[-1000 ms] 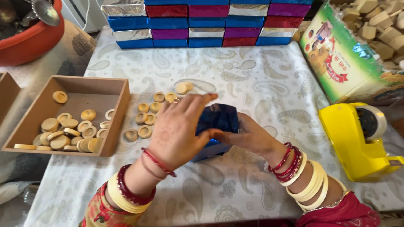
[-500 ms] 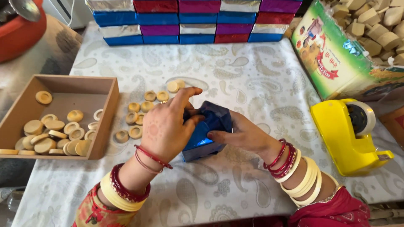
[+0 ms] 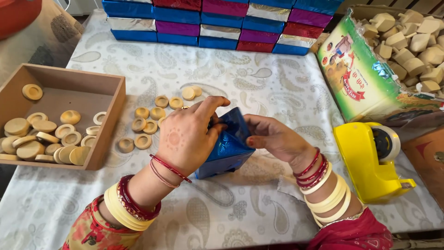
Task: Wrapping small circular items in foil and placing them into gift boxes.
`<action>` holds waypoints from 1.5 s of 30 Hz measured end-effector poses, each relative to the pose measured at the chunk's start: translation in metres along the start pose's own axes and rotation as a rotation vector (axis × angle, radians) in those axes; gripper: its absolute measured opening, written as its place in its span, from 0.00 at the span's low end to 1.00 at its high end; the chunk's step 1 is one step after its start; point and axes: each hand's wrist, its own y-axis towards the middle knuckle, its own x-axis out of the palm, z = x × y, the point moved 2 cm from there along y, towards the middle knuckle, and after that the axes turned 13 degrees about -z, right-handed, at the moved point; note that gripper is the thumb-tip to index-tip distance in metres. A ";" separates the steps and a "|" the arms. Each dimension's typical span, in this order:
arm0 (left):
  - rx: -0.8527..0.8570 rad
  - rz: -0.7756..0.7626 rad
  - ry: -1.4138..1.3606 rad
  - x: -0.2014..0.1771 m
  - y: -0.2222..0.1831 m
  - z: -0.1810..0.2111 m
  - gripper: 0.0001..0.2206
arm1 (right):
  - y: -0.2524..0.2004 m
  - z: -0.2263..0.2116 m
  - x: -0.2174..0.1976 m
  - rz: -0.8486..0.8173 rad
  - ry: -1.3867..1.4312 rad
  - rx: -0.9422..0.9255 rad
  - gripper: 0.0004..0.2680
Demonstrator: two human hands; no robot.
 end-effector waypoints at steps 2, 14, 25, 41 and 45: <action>-0.037 -0.022 0.006 -0.001 0.001 0.001 0.17 | 0.002 0.000 0.004 0.021 0.000 0.007 0.22; 0.036 -0.015 -0.199 -0.016 0.001 -0.017 0.20 | 0.009 0.005 0.020 0.194 -0.084 0.054 0.14; 0.120 -0.945 -0.996 0.019 0.017 -0.139 0.19 | 0.009 0.003 0.020 0.219 -0.142 0.090 0.12; 0.050 -0.614 -0.709 0.026 0.021 -0.077 0.15 | 0.010 -0.009 0.036 0.361 -0.600 0.052 0.11; 0.069 -0.523 -0.577 0.021 0.019 -0.064 0.16 | 0.010 -0.012 0.039 0.385 -0.695 -0.016 0.11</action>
